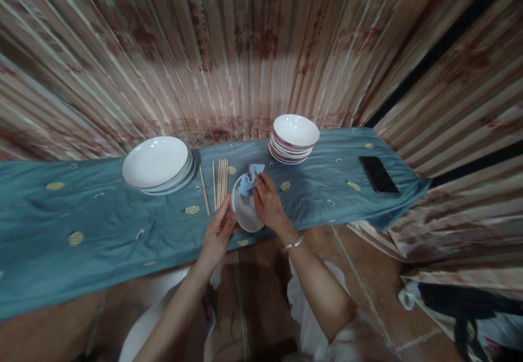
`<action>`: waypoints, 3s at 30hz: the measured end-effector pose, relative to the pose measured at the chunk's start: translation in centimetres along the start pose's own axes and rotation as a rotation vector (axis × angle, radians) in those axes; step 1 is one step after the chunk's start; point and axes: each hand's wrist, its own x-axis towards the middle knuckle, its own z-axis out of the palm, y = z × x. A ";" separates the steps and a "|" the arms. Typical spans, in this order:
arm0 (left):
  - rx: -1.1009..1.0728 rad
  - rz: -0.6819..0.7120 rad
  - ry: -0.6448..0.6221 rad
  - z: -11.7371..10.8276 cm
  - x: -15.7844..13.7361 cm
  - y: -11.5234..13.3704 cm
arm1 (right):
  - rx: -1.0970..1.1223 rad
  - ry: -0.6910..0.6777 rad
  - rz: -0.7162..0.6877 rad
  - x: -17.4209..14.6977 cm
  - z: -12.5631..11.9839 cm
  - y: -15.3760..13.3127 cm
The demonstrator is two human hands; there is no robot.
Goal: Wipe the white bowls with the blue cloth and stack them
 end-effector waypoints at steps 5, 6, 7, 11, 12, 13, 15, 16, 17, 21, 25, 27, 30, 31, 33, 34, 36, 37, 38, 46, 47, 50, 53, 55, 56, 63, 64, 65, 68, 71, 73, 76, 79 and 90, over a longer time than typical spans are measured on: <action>-0.003 0.007 -0.007 0.1 0.0 0.1 | -0.217 -0.109 -0.017 -0.7 -1.0 0.1; -0.008 0.011 -0.009 0.1 0.1 0.0 | -0.256 -0.126 -0.029 -0.9 -1.2 0.1; -0.013 0.014 -0.010 0.1 0.1 0.0 | -0.293 -0.138 -0.040 -1.1 -1.3 0.2; -0.018 0.015 0.013 0.1 0.2 -0.2 | -0.412 -0.176 -0.065 -1.9 -1.6 0.6; -0.018 0.015 0.021 0.1 0.3 -0.2 | -0.430 -0.188 -0.067 -2.1 -1.6 0.7; -0.019 0.013 0.025 0.1 0.3 -0.2 | -0.438 -0.201 -0.069 -2.3 -1.7 0.8; -0.020 0.009 0.024 0.1 0.3 -0.1 | -0.431 -0.232 -0.072 -2.7 -2.0 0.9; -0.020 0.005 0.020 0.1 0.3 -0.1 | -0.418 -0.249 -0.075 -3.0 -2.2 0.9; -0.019 0.002 0.016 0.1 0.3 -0.1 | -0.403 -0.267 -0.079 -3.3 -2.4 0.9; -0.035 0.000 0.020 0.0 0.3 -0.2 | -0.347 -0.296 -0.098 -4.4 -3.3 0.9; -0.026 -0.002 0.021 -0.1 0.3 -0.2 | -0.275 -0.287 -0.117 -5.4 -4.0 1.1; -0.015 0.000 0.027 -0.1 0.4 -0.2 | -0.229 -0.298 -0.128 -5.7 -4.2 1.1; -0.008 0.000 0.035 0.0 0.5 -0.1 | -0.137 -0.317 -0.150 -6.2 -4.5 0.8; -0.008 0.000 0.036 0.0 0.5 0.0 | -0.104 -0.320 -0.159 -6.3 -4.5 0.7; -0.011 0.003 0.036 0.1 0.5 0.1 | -0.041 -0.314 -0.184 -6.5 -4.5 0.5; -0.012 0.005 0.038 0.2 0.5 0.1 | -0.011 -0.309 -0.200 -6.6 -4.5 0.3; -0.013 0.010 0.044 0.2 0.5 0.2 | 0.050 -0.299 -0.219 -6.7 -4.3 0.1; -0.013 0.012 0.047 0.3 0.4 0.2 | 0.080 -0.295 -0.220 -6.8 -4.2 0.0; -0.012 0.009 0.049 0.3 0.4 0.2 | 0.112 -0.293 -0.217 -6.8 -4.0 -0.2; -0.003 0.023 0.063 -0.1 0.5 -0.5 | 0.314 -0.285 -0.144 -5.8 -3.3 -1.8; -0.003 0.031 0.058 -0.1 0.6 -0.5 | 0.332 -0.285 -0.136 -5.5 -3.3 -2.0; 0.008 0.053 0.040 -0.2 0.5 -0.5 | 0.383 -0.270 -0.121 -4.7 -3.2 -2.6; -0.015 0.058 0.002 -0.2 0.4 -0.5 | 0.429 -0.242 -0.100 -3.8 -3.0 -3.1; -0.032 0.053 -0.017 -0.1 0.3 -0.5 | 0.460 -0.208 -0.080 -3.2 -2.7 -3.3; -0.035 0.057 -0.019 0.0 0.3 -0.6 | 0.473 -0.186 -0.071 -2.9 -2.5 -3.3; -0.019 0.114 -0.021 0.1 0.6 -1.6 | 0.499 -0.043 0.085 -1.2 -1.5 -3.1; -0.008 0.130 -0.021 0.0 0.6 -1.7 | 0.517 -0.030 0.105 -1.0 -1.4 -3.1; 0.004 0.145 -0.026 0.0 0.7 -1.8 | 0.532 -0.020 0.118 -0.9 -1.3 -3.1; 0.026 0.168 -0.037 -0.1 0.7 -2.0 | 0.525 0.014 0.141 -0.3 -0.9 -2.8; 0.019 0.176 -0.037 -0.1 0.5 -1.9 | 0.407 0.042 0.121 0.2 -0.5 -2.1; 0.011 0.181 -0.042 0.0 0.4 -1.8 | 0.284 0.052 0.085 0.4 -0.2 -1.6; -0.007 0.172 -0.050 0.1 0.3 -1.7 | 0.126 0.056 0.026 0.4 0.0 -1.0; -0.026 0.153 -0.051 0.2 0.2 -1.6 | 0.011 0.017 -0.025 0.3 0.1 -0.6; -0.071 0.084 -0.051 0.3 0.2 -1.5 | -0.334 -0.311 -0.083 -1.6 -1.7 -0.5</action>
